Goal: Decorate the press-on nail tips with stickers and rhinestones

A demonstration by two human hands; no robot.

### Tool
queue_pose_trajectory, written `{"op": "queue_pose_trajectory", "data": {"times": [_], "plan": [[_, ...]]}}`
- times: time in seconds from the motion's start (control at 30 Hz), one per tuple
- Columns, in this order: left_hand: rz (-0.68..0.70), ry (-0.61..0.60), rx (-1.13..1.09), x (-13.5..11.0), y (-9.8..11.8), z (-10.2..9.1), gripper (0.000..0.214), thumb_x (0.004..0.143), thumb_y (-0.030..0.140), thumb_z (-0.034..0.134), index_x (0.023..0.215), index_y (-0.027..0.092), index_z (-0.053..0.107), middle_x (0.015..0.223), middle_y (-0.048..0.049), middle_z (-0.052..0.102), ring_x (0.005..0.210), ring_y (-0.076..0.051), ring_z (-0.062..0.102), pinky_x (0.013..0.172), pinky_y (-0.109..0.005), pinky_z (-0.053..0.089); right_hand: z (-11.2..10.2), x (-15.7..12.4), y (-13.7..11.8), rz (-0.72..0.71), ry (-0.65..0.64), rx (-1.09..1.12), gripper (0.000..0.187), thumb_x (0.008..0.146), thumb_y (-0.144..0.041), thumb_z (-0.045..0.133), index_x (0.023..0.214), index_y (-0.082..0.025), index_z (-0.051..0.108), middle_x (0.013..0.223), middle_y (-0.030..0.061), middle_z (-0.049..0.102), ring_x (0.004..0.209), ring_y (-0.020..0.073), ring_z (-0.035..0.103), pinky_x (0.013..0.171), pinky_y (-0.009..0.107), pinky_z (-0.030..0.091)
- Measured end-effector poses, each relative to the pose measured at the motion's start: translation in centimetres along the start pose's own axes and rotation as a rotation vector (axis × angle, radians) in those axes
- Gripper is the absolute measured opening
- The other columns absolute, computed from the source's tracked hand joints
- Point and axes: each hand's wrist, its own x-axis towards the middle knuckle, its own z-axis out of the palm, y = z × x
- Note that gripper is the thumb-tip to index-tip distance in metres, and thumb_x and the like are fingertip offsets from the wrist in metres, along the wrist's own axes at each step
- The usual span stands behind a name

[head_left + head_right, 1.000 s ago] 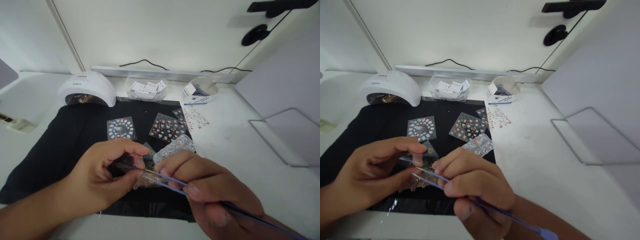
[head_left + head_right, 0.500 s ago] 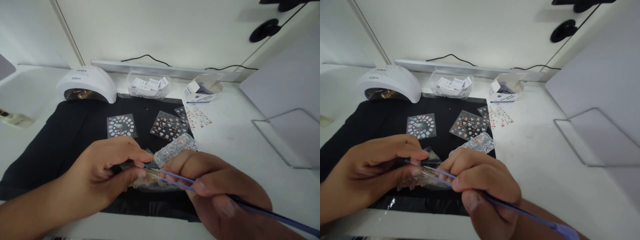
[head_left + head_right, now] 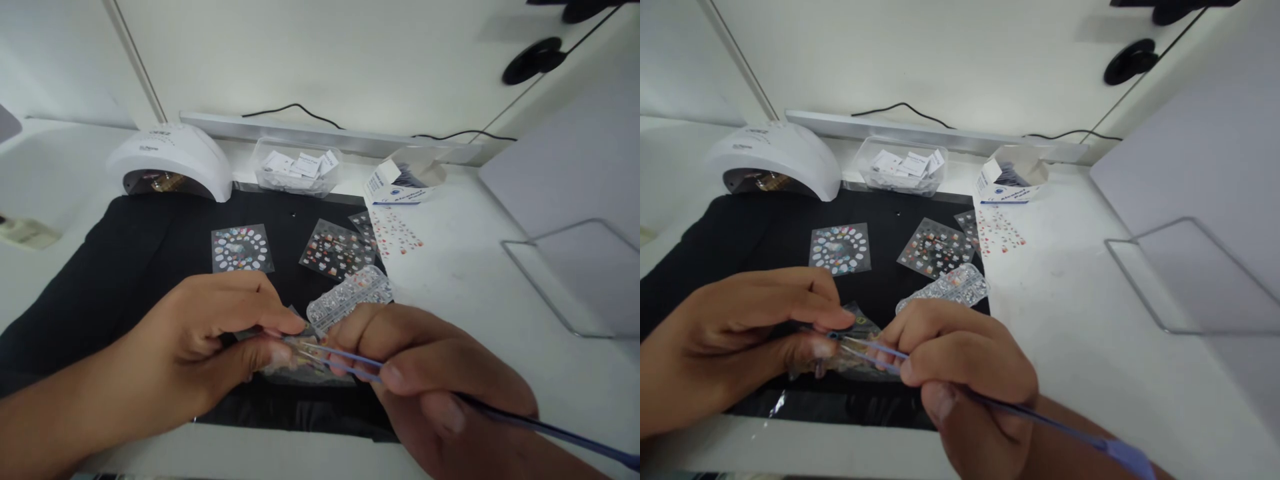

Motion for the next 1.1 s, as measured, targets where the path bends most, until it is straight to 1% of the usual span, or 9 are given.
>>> {"op": "queue_pose_trajectory", "data": {"times": [0.13,0.23,0.33,0.43,0.67,0.77,0.93,1.0,1.1], "plan": [[0.003,-0.011,-0.007,0.08,0.12,-0.01,0.023,0.083,0.005,0.068,0.097,0.022,0.077,0.073,0.0005,0.068,0.059,-0.011,0.063,0.051,-0.017,0.050,-0.07,0.00,-0.10,0.012,-0.008,0.008,0.026,0.093,-0.021,0.052,0.108,-0.018,0.073,0.072,0.0065,0.062,0.069,0.0219,0.066,0.058,0.039,0.058],[0.016,-0.019,0.005,0.07,0.11,0.03,0.020,0.083,0.006,0.068,0.095,0.020,0.077,0.072,0.0005,0.067,0.059,-0.009,0.063,0.052,-0.016,0.049,-0.07,0.00,-0.15,0.015,-0.019,0.015,0.027,0.094,-0.020,0.051,0.108,-0.018,0.074,0.070,0.0063,0.061,0.069,0.0213,0.066,0.058,0.038,0.059],[0.010,-0.023,0.004,0.06,0.13,0.03,0.020,0.084,0.006,0.068,0.095,0.020,0.076,0.072,0.0012,0.067,0.058,-0.009,0.062,0.051,-0.016,0.049,-0.04,-0.10,-0.16,0.041,0.000,-0.004,0.025,0.094,-0.025,0.053,0.108,-0.021,0.074,0.070,0.0059,0.062,0.069,0.0216,0.066,0.059,0.039,0.060],[0.003,-0.028,0.002,0.05,0.16,-0.03,0.020,0.084,0.007,0.068,0.096,0.021,0.076,0.073,0.0015,0.067,0.059,-0.009,0.063,0.052,-0.016,0.049,-0.01,-0.14,-0.15,0.039,0.014,-0.015,0.025,0.094,-0.026,0.054,0.108,-0.022,0.074,0.068,0.0053,0.062,0.066,0.0211,0.065,0.057,0.038,0.059],[-0.032,-0.030,0.033,-0.28,0.05,-0.06,0.015,0.085,0.010,0.068,0.092,0.021,0.075,0.073,0.0020,0.068,0.060,-0.009,0.062,0.053,-0.015,0.048,0.26,0.16,-0.17,0.034,0.022,0.007,0.026,0.092,-0.021,0.052,0.105,-0.019,0.075,0.066,0.0061,0.063,0.064,0.0210,0.064,0.058,0.039,0.059],[-0.046,-0.027,0.029,-0.21,0.04,-0.02,0.013,0.084,0.011,0.070,0.091,0.021,0.075,0.072,0.0027,0.067,0.058,-0.009,0.061,0.050,-0.015,0.047,0.34,0.23,-0.06,0.031,0.039,-0.013,0.027,0.092,-0.021,0.053,0.107,-0.021,0.075,0.066,0.0056,0.063,0.065,0.0210,0.065,0.056,0.037,0.058],[-0.070,-0.021,0.032,0.02,-0.06,-0.02,0.015,0.083,0.012,0.070,0.090,0.023,0.076,0.072,0.0030,0.068,0.057,-0.009,0.061,0.048,-0.015,0.046,0.16,0.23,0.04,0.041,0.012,-0.019,0.027,0.092,-0.020,0.053,0.107,-0.022,0.075,0.066,0.0051,0.063,0.066,0.0210,0.066,0.059,0.038,0.059],[-0.079,-0.012,0.033,0.02,-0.11,-0.03,0.016,0.082,0.011,0.071,0.090,0.024,0.077,0.071,0.0031,0.069,0.056,-0.009,0.061,0.048,-0.015,0.046,0.12,0.25,0.01,0.055,0.021,-0.011,0.027,0.092,-0.019,0.053,0.106,-0.021,0.076,0.066,0.0055,0.063,0.066,0.0212,0.065,0.058,0.038,0.059],[-0.128,0.005,-0.004,0.03,-0.15,-0.02,0.016,0.079,0.013,0.073,0.090,0.025,0.078,0.069,0.0032,0.070,0.054,-0.010,0.061,0.045,-0.014,0.046,0.17,0.36,-0.01,0.047,0.029,0.018,0.028,0.091,-0.019,0.053,0.107,-0.020,0.076,0.067,0.0064,0.064,0.064,0.0214,0.065,0.057,0.038,0.059]]}}
